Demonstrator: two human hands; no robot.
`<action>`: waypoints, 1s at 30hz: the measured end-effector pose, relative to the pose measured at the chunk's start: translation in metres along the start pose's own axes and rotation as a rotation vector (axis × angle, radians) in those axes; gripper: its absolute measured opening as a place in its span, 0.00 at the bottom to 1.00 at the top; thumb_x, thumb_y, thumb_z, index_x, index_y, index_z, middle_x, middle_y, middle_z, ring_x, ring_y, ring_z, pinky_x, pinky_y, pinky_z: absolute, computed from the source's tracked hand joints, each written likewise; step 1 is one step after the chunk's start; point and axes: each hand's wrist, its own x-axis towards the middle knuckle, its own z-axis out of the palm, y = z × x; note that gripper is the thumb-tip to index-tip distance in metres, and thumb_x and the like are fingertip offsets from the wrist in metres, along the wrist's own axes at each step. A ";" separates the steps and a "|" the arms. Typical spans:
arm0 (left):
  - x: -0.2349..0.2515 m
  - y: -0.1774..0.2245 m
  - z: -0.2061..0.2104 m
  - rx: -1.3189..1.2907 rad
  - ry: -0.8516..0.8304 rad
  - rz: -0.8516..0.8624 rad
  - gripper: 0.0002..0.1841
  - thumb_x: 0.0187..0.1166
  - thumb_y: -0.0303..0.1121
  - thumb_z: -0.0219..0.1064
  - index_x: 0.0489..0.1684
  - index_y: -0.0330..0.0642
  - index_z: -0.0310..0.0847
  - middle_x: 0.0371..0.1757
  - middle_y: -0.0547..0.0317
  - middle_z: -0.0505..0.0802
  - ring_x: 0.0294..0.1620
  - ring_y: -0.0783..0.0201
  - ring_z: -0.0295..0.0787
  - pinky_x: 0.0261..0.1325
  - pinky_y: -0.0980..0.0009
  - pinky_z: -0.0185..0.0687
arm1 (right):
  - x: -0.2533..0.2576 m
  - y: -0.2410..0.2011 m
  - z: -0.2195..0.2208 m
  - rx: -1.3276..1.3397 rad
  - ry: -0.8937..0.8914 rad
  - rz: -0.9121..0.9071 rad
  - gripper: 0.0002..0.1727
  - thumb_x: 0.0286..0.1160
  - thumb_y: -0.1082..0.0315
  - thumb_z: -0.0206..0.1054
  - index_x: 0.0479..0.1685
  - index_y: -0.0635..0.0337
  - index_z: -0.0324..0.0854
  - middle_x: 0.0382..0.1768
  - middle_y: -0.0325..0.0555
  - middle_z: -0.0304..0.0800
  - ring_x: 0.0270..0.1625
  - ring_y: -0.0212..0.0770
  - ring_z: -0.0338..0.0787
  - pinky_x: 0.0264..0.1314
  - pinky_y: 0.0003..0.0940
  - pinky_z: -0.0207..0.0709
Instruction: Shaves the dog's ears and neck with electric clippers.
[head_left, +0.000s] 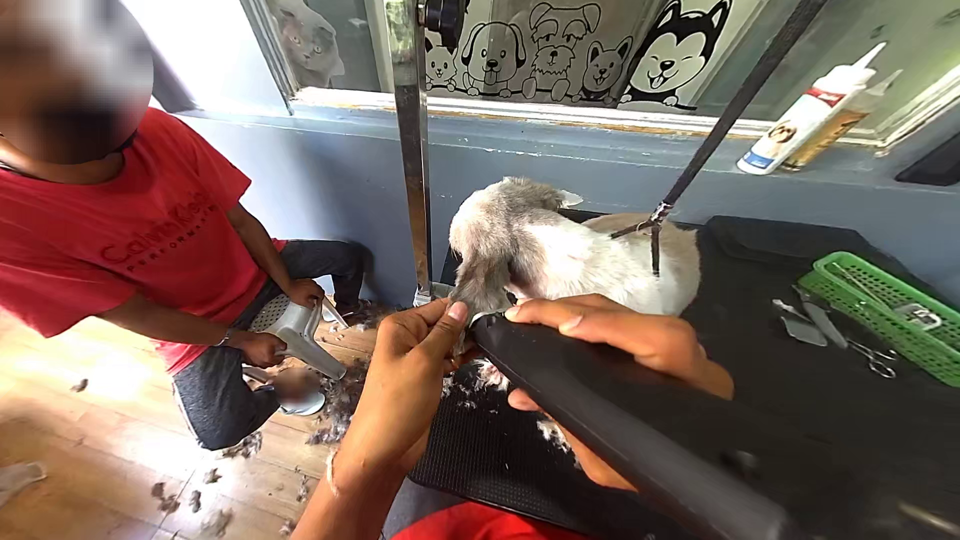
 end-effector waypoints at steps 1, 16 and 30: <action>0.001 -0.002 -0.001 -0.008 -0.007 -0.007 0.15 0.92 0.34 0.56 0.48 0.34 0.88 0.39 0.48 0.91 0.37 0.63 0.88 0.46 0.68 0.88 | -0.004 0.002 0.000 0.034 -0.008 0.009 0.33 0.64 0.62 0.83 0.69 0.53 0.72 0.65 0.44 0.88 0.67 0.46 0.89 0.70 0.44 0.88; 0.004 -0.003 0.007 -0.259 -0.015 -0.146 0.15 0.92 0.31 0.54 0.53 0.31 0.85 0.46 0.44 0.92 0.44 0.60 0.92 0.56 0.62 0.90 | -0.006 0.000 0.011 0.111 0.178 0.046 0.31 0.60 0.64 0.84 0.65 0.53 0.75 0.58 0.45 0.92 0.61 0.48 0.92 0.65 0.45 0.90; 0.007 -0.003 0.014 -0.335 0.006 -0.197 0.14 0.92 0.32 0.54 0.51 0.33 0.85 0.44 0.46 0.92 0.43 0.62 0.92 0.55 0.65 0.89 | -0.014 0.007 0.000 -0.043 0.052 -0.071 0.30 0.65 0.62 0.82 0.65 0.55 0.73 0.63 0.48 0.90 0.68 0.51 0.89 0.72 0.51 0.87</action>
